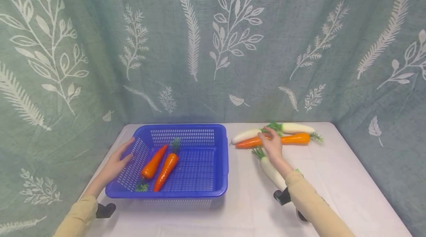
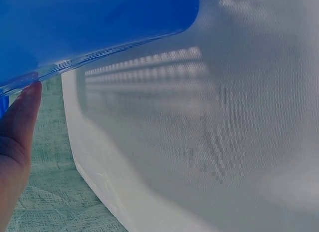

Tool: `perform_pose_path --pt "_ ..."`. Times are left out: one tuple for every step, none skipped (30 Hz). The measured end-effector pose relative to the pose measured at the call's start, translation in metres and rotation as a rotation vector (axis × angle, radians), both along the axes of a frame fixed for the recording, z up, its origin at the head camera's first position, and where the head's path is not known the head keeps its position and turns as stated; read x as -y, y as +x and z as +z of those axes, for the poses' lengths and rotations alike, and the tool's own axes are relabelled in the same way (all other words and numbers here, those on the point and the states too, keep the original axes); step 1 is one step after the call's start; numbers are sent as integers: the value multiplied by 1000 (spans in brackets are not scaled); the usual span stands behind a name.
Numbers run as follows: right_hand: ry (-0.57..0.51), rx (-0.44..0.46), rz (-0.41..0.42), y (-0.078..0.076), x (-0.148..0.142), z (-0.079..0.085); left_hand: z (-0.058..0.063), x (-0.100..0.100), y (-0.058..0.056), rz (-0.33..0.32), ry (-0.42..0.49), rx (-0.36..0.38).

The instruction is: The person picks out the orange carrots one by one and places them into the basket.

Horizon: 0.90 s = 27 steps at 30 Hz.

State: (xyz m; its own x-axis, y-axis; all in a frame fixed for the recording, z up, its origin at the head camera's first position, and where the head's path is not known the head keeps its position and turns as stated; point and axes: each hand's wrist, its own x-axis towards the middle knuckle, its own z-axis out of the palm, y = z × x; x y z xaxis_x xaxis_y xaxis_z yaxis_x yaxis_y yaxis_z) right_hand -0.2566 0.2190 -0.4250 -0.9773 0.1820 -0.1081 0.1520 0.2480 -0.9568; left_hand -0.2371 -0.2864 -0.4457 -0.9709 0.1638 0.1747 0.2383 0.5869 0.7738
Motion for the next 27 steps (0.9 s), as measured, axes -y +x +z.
perform_pose_path --pt "5 11 -13 -1 -2 -1 -1 0 0 1 -3 2" --pt "0 20 -21 -3 -5 -2 -2 1 -1 1 -5 2" --pt "-8 30 -31 -4 -7 -3 -3 1 -1 3 -7 2" --pt "-18 38 -40 -4 -9 -4 -4 1 -2 4 -10 -2" --pt "-30 45 -45 -5 -11 -5 -5 2 -2 5 -14 -4" --pt "-37 55 -49 -6 -13 -6 -5 2 -3 6 -17 -5" --pt "-45 63 -53 -6 -16 -7 -5 1 -3 7 -19 -10" --pt "-54 72 -57 -6 -18 -9 -5 1 -2 9 -21 -13" --pt "-65 81 -64 -7 -19 -10 -5 1 -2 11 -21 -13" --pt "-70 88 -72 -7 -21 -11 -4 1 -2 12 -22 -14" --pt "-74 96 -78 -8 -23 -12 -4 1 -2 13 -23 -11" --pt "-79 105 -88 -9 -24 -13 -4 1 -2 14 -25 -14" --pt "-88 114 -98 -9 -25 -15 -5 1 -2 13 -23 -18" --pt "-92 124 -105 -10 -26 -16 -6 2 -2 16 -28 -22" --pt "-95 134 -107 -11 -27 -17 -6 2 -2 13 -21 -34" --pt "-96 146 -107 -12 -28 -19 -7 2 -1 9 -20 -44" --pt "-98 159 -105 -13 -29 -20 -7 1 -1 6 -13 -57" --pt "-106 174 -103 -13 -30 -21 -8 1 0 9 -7 -84" --pt "-117 186 -96 -14 -31 -23 -9 1 1 5 4 -94" --pt "-126 201 -85 -15 -32 -24 -8 0 2 5 11 -100" --pt "-132 217 -75 -15 -33 -25 -8 0 2 -1 23 -102" --pt "-136 232 -65 -16 -34 -26 -7 0 3 -1 27 -94" --pt "-140 242 -52 -17 -35 -27 -6 -1 3 1 29 -89" --pt "-143 252 -38 -17 -36 -28 -5 -1 3 3 28 -77" --pt "-141 260 -24 -18 -37 -29 -4 -1 2 -2 27 -52" --pt "-134 266 -9 -18 -38 -30 -2 -1 2 -1 20 -37" --pt "-130 269 0 -19 -39 -31 -1 -1 2 1 15 -26"
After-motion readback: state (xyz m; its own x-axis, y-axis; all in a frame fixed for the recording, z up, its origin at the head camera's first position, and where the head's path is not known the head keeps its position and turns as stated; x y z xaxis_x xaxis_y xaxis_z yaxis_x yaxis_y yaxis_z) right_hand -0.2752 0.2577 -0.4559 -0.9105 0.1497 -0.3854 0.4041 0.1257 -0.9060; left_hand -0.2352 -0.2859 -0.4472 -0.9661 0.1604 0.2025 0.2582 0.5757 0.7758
